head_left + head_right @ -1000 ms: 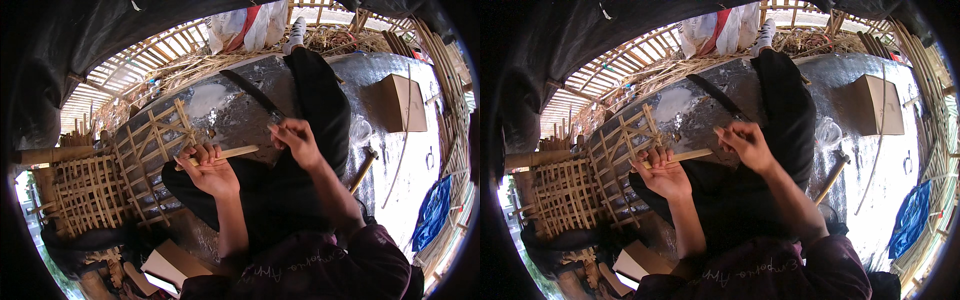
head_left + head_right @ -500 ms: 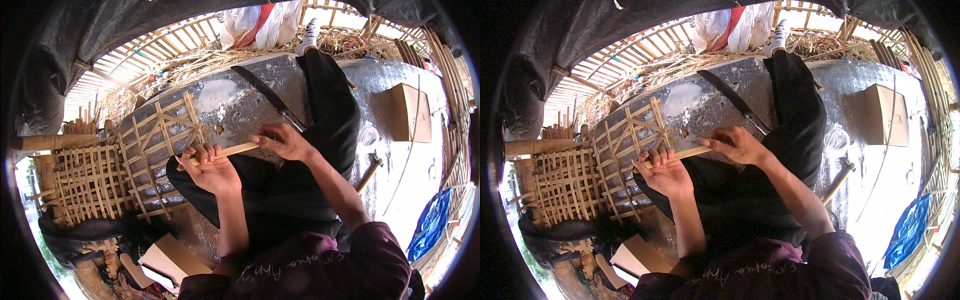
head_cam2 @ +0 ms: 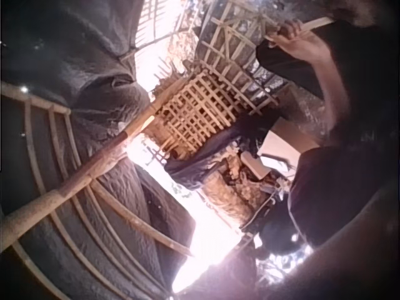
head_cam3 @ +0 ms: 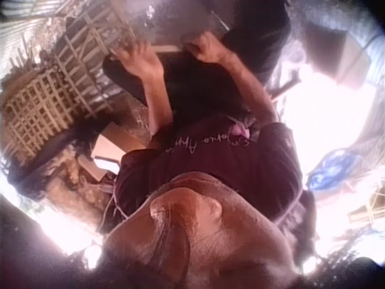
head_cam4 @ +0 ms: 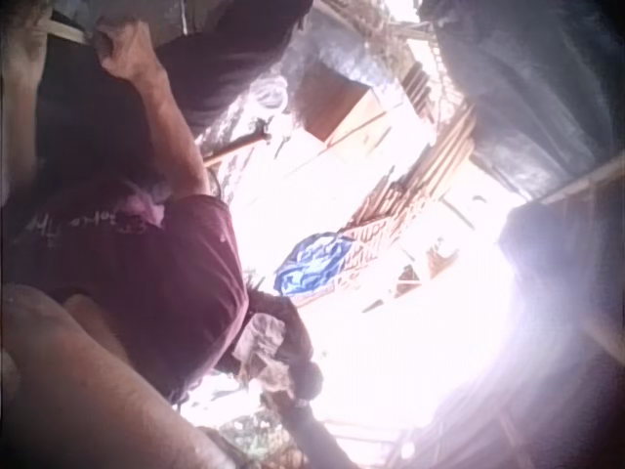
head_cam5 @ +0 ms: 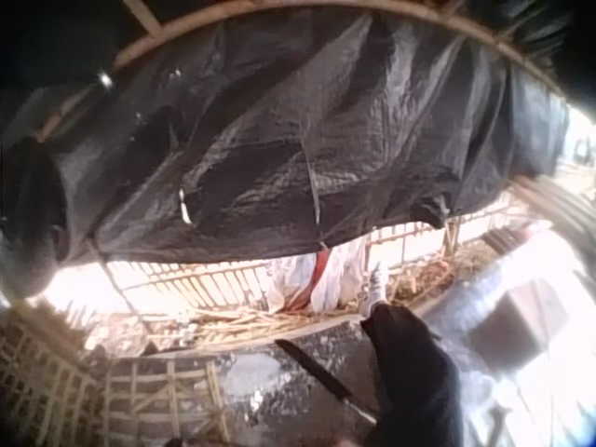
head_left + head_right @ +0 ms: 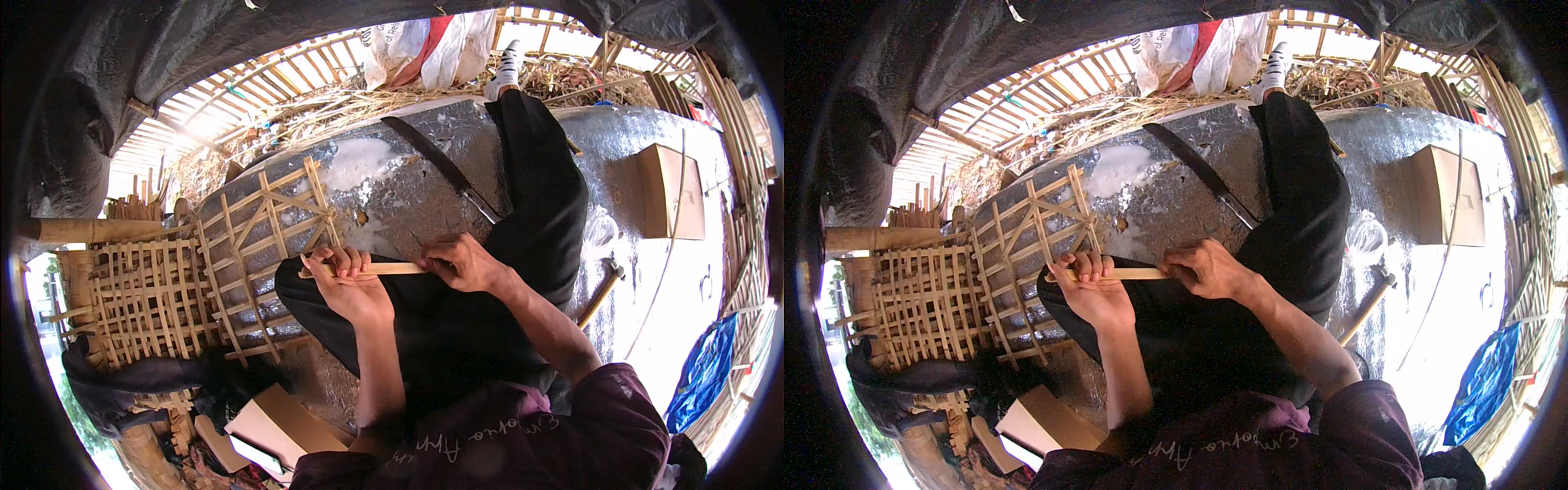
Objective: The person shaves a piece of bamboo using a knife, then uses their hands to insert it into a bamboo frame.
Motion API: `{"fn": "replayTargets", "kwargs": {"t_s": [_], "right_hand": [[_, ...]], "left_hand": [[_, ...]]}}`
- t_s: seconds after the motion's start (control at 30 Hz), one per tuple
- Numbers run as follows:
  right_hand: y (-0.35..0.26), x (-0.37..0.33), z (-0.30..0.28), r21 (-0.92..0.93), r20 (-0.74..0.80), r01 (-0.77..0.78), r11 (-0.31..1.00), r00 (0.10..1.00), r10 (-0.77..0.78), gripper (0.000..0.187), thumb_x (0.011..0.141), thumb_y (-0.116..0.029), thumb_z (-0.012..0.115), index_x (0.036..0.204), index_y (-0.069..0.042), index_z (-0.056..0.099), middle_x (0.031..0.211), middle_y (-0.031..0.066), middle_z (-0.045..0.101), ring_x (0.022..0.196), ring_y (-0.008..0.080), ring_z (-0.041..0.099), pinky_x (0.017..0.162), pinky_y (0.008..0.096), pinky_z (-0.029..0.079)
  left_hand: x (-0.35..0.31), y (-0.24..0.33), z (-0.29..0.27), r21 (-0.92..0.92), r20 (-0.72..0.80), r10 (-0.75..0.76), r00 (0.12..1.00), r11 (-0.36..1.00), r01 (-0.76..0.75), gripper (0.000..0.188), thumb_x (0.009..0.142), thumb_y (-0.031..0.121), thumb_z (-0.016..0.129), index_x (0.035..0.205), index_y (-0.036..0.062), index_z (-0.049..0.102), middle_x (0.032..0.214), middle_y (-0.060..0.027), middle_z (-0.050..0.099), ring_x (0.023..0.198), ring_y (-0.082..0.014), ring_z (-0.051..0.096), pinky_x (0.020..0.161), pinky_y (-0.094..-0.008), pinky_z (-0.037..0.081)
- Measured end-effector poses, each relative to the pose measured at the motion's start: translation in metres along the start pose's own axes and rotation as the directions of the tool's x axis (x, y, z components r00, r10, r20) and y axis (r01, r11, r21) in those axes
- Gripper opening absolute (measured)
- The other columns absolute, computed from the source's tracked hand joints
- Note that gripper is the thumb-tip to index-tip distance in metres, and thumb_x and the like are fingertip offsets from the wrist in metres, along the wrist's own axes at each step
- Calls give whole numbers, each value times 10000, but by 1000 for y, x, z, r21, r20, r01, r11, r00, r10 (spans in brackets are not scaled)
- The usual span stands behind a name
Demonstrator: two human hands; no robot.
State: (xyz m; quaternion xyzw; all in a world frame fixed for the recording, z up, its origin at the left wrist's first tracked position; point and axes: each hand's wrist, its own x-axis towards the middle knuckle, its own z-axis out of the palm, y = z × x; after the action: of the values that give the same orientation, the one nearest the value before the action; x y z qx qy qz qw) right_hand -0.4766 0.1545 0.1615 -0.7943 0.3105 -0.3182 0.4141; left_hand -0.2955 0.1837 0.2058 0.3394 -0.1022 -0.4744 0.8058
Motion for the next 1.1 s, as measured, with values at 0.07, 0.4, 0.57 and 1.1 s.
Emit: {"fn": "replayTargets", "kwargs": {"t_s": [0.07,0.4,0.57,1.1], "right_hand": [[-6,-4,0,86,87,-49,995,995,42,97,853,-72,630,925,-7,630,817,178,648,757,365,639,637,421,489],[-20,-3,13,169,213,81,982,970,-117,102,856,-106,645,902,-25,602,773,155,626,751,367,615,620,442,468],[-26,-11,26,29,162,266,964,950,-267,133,802,-114,670,874,-28,599,812,117,636,790,314,630,665,419,503],[-56,-23,29,99,143,281,955,945,-293,142,795,-107,679,771,-39,556,721,92,564,680,279,579,624,388,490]], "left_hand": [[3,5,-4,26,-22,-65,998,997,66,302,1028,386,400,882,139,493,603,59,276,544,-66,256,549,-229,256],[14,25,-14,50,-135,-279,951,956,288,297,1032,368,393,858,139,465,579,51,213,491,-70,189,469,-232,206],[5,23,-14,228,-187,-196,963,944,237,296,1026,374,412,849,139,445,568,50,220,463,-66,174,435,-242,185],[-7,20,4,462,-156,-354,922,799,385,266,1020,381,430,876,157,446,538,65,212,427,-52,148,385,-249,136]]}}
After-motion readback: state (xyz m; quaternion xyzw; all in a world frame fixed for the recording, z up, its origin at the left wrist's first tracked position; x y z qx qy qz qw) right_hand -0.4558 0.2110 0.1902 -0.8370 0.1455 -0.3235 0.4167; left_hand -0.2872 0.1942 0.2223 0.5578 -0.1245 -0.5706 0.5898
